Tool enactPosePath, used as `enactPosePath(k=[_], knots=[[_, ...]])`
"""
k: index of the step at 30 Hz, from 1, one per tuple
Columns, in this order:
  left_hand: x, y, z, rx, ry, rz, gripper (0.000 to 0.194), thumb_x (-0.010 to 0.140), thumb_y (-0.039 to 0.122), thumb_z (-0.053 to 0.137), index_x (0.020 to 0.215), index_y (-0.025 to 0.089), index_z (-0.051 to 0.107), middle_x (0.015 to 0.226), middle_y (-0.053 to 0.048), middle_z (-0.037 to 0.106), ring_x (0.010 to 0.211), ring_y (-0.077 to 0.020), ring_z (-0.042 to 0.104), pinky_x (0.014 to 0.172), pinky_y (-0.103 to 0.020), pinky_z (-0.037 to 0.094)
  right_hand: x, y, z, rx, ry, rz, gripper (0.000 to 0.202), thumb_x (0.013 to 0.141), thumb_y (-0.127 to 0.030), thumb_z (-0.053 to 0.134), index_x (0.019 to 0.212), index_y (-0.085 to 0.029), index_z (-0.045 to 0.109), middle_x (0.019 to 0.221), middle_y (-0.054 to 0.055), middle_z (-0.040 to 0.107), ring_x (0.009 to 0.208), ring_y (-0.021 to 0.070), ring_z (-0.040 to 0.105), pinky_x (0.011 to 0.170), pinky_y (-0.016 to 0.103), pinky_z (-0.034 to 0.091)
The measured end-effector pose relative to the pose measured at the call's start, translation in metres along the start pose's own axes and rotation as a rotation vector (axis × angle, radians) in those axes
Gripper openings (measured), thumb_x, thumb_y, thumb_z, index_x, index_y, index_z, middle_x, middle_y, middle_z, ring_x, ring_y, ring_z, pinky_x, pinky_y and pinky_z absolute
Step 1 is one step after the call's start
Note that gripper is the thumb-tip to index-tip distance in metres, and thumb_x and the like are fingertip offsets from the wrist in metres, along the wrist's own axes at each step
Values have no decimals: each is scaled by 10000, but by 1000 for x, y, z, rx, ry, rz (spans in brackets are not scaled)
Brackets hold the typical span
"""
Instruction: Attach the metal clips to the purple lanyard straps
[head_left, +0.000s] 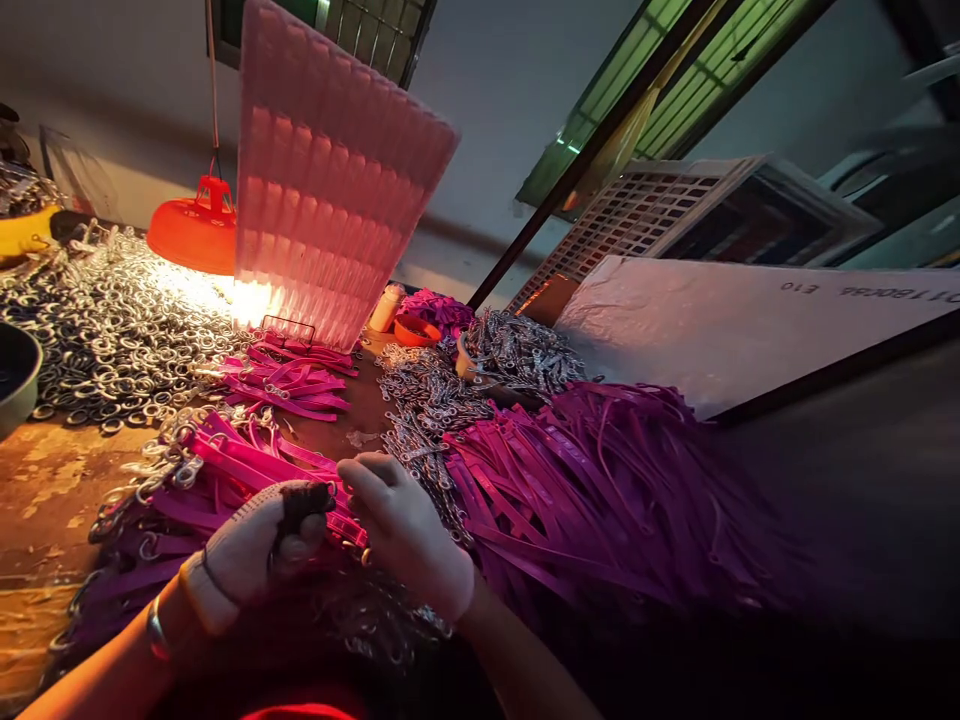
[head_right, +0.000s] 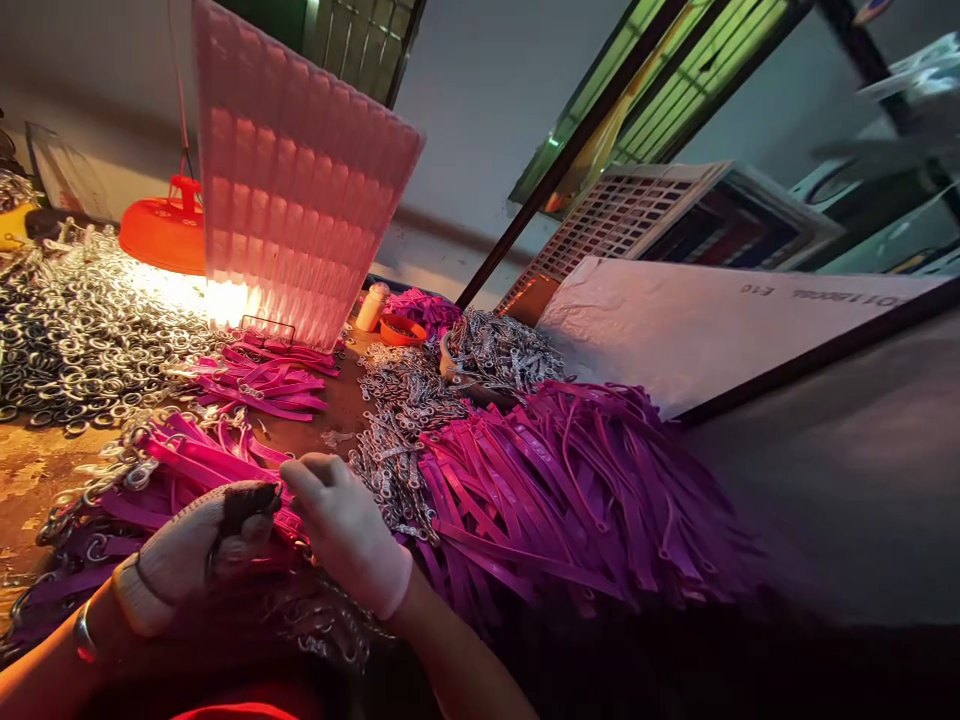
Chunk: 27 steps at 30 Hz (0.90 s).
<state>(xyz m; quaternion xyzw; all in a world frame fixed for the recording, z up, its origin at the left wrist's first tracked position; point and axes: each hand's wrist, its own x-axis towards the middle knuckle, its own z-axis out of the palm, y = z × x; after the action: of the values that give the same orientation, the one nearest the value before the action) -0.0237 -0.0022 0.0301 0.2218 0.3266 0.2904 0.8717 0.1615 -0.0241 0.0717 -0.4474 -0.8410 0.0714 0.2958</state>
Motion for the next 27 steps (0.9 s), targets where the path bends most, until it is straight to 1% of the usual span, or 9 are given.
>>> enactPosePath(k=[3, 5, 10, 13, 17, 20, 23, 25, 27], knots=[[6, -3, -8, 50, -44, -19, 192, 784, 272, 710, 689, 146, 601, 539, 30, 488, 401, -42, 372, 371, -139, 266, 1, -2, -2, -215, -210, -121, 293, 953, -175, 577, 1237, -238, 613, 1037, 63, 643, 958, 202, 578, 830, 308, 479], [8, -4, -9, 92, -41, -7, 166, 773, 262, 720, 698, 145, 628, 554, 23, 500, 433, -52, 392, 401, -150, 301, 0, -2, -2, -273, -254, -128, 254, 945, -206, 617, 1195, -246, 634, 974, 44, 656, 891, 190, 583, 784, 291, 462], [3, 1, 8, 396, 53, 363, 103, 736, 241, 744, 776, 159, 697, 644, -14, 601, 556, -108, 487, 501, -197, 402, -3, 7, -3, -247, -113, -9, 152, 939, -195, 594, 1069, -217, 669, 904, 40, 668, 821, 171, 607, 718, 267, 425], [1, 4, 18, 565, 105, 440, 97, 661, 182, 766, 740, 169, 711, 682, -35, 653, 610, -136, 529, 526, -206, 428, -3, 10, -3, -256, -110, -14, 106, 912, -165, 564, 928, -195, 665, 829, 31, 666, 742, 161, 597, 653, 260, 389], [5, 6, 21, 301, 105, 441, 230, 592, 220, 786, 810, 188, 719, 793, -57, 680, 690, -161, 591, 609, -238, 499, -4, 4, 8, -260, 15, 79, 174, 900, -230, 533, 753, -192, 617, 709, 33, 643, 643, 158, 580, 601, 265, 359], [13, 14, 24, 196, 109, 423, 321, 593, 304, 797, 876, 198, 690, 751, -40, 632, 614, -128, 553, 537, -209, 450, -5, 2, 22, -86, 161, 251, 199, 931, -272, 493, 995, -180, 657, 716, 36, 673, 646, 174, 613, 585, 260, 381], [40, 39, 26, 539, 31, 428, 262, 693, 395, 688, 845, 184, 658, 625, -10, 546, 485, -95, 424, 444, -197, 329, -1, 15, 28, 176, 241, 428, 292, 941, -265, 487, 1188, -187, 622, 791, 32, 712, 683, 176, 634, 611, 255, 426], [73, 64, 23, 992, 17, 422, 185, 759, 357, 583, 764, 180, 639, 588, -13, 532, 470, -107, 408, 450, -224, 318, 3, 29, 25, 312, 312, 489, 251, 956, -282, 481, 1106, -197, 663, 855, 39, 712, 736, 169, 626, 661, 257, 448], [113, 89, 16, 1379, 128, 445, 134, 758, 279, 576, 693, 180, 638, 631, -36, 585, 563, -144, 492, 539, -253, 381, 6, 41, 18, 461, 380, 523, 254, 968, -344, 494, 1041, -194, 685, 836, 28, 682, 716, 151, 586, 644, 248, 444]])
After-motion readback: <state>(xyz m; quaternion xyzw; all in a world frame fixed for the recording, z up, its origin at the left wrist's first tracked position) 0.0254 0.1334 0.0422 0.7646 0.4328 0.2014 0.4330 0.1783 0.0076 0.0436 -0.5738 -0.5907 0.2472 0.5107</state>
